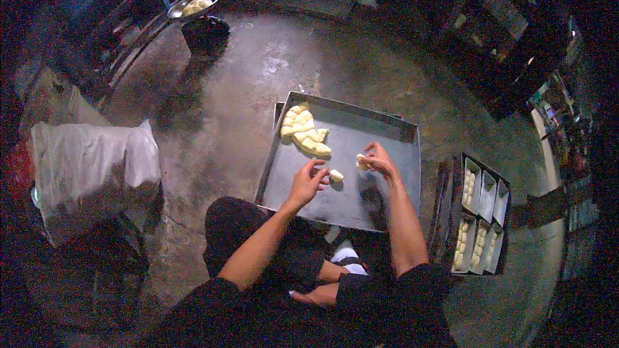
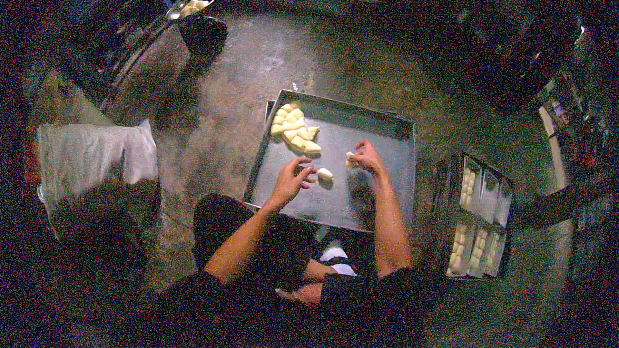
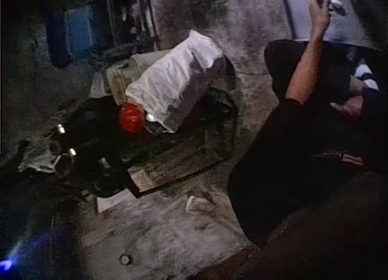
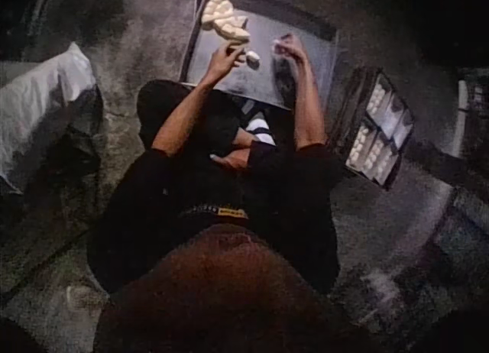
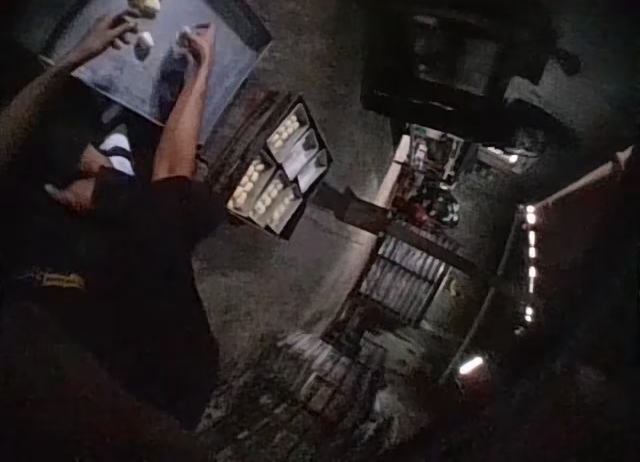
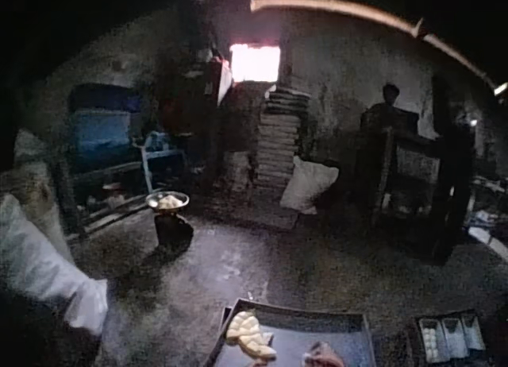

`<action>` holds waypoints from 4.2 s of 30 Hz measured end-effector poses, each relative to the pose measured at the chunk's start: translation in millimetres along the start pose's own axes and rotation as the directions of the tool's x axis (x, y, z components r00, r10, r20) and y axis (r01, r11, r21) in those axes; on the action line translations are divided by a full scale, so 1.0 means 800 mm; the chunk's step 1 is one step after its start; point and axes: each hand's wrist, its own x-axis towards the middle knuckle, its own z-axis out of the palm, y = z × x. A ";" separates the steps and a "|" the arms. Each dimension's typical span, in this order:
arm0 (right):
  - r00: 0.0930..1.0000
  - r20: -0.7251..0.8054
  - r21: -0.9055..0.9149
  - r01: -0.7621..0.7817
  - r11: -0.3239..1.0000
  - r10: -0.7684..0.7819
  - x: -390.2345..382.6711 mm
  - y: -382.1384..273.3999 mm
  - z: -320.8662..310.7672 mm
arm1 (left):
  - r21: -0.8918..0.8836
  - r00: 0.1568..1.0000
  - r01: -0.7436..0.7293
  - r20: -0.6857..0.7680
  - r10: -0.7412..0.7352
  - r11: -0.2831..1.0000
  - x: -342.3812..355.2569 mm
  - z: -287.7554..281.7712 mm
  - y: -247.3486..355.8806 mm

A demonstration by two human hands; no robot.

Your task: The person shapes pieces of dough into small rolls by hand and places them onto a metal baking tray and into loaf pans.

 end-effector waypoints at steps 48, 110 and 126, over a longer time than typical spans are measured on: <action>0.944 0.061 -0.006 0.325 0.946 -0.324 -0.275 -0.070 0.063 | -0.061 0.738 0.309 0.645 -0.199 0.949 -0.085 0.022 0.041; 0.853 -0.360 0.011 0.408 0.913 -0.378 0.007 -0.021 -0.007 | -0.451 0.968 0.213 0.215 -0.126 0.867 -0.027 0.022 -0.017; 0.898 -0.105 -0.150 0.412 0.899 -0.428 -0.260 -0.065 0.076 | -0.321 0.935 0.250 0.323 -0.143 0.913 -0.079 0.026 0.032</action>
